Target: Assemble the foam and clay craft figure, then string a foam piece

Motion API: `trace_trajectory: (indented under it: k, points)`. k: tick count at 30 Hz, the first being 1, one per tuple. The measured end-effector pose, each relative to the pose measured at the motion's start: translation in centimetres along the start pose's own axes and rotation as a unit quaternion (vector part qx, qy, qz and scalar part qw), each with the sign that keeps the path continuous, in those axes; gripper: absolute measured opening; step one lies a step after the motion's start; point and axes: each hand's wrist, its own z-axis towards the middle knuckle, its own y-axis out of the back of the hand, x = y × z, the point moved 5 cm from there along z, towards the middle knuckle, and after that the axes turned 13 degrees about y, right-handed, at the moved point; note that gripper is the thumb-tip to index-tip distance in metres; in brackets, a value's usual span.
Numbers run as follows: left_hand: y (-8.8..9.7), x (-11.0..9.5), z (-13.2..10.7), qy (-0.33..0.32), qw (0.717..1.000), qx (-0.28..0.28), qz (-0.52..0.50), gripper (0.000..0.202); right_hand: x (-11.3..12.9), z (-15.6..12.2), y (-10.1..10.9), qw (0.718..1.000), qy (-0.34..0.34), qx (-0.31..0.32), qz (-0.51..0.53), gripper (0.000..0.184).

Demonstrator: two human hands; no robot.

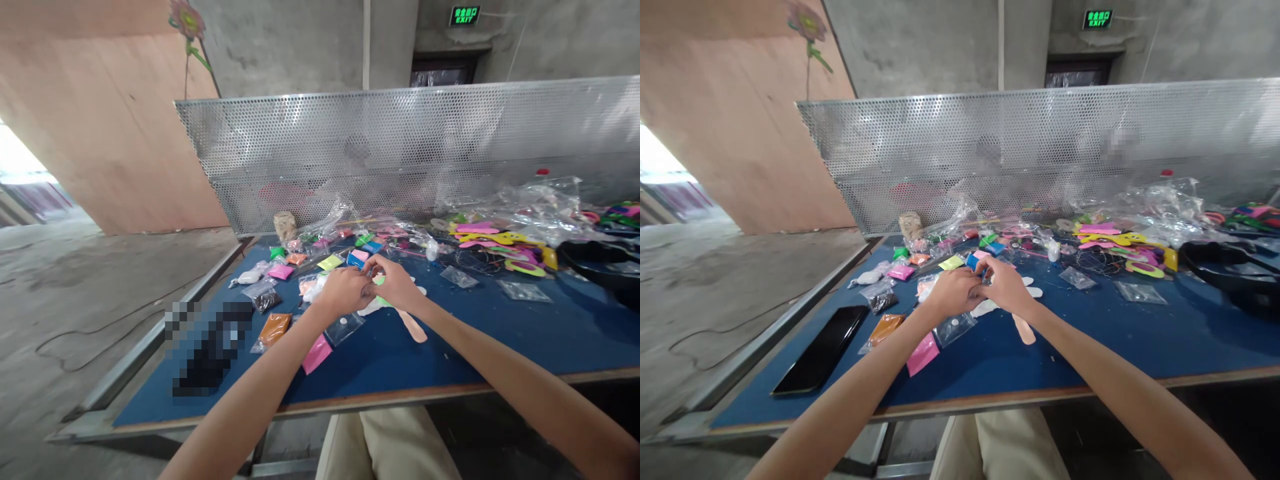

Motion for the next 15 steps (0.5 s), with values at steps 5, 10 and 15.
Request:
trace_trajectory:
  k: [5, 10, 15]
  points:
    - [0.3, 0.2, 0.1, -0.009, 0.999, -0.034, -0.013, 0.014, 0.3, 0.7, 0.2, 0.999, 0.003, 0.006, -0.038, 0.023]
    - [1.2, 0.9, 0.1, 0.012, 0.994, -0.077, -0.075, 0.013, 0.8, 1.3, 1.2, 0.993, 0.107, 0.042, 0.023, 0.019]
    - [2.0, 1.9, -0.2, -0.002, 0.977, -0.069, -0.204, 0.021, 2.3, 0.1, 2.9, 0.969, 0.238, -0.016, -0.058, 0.023]
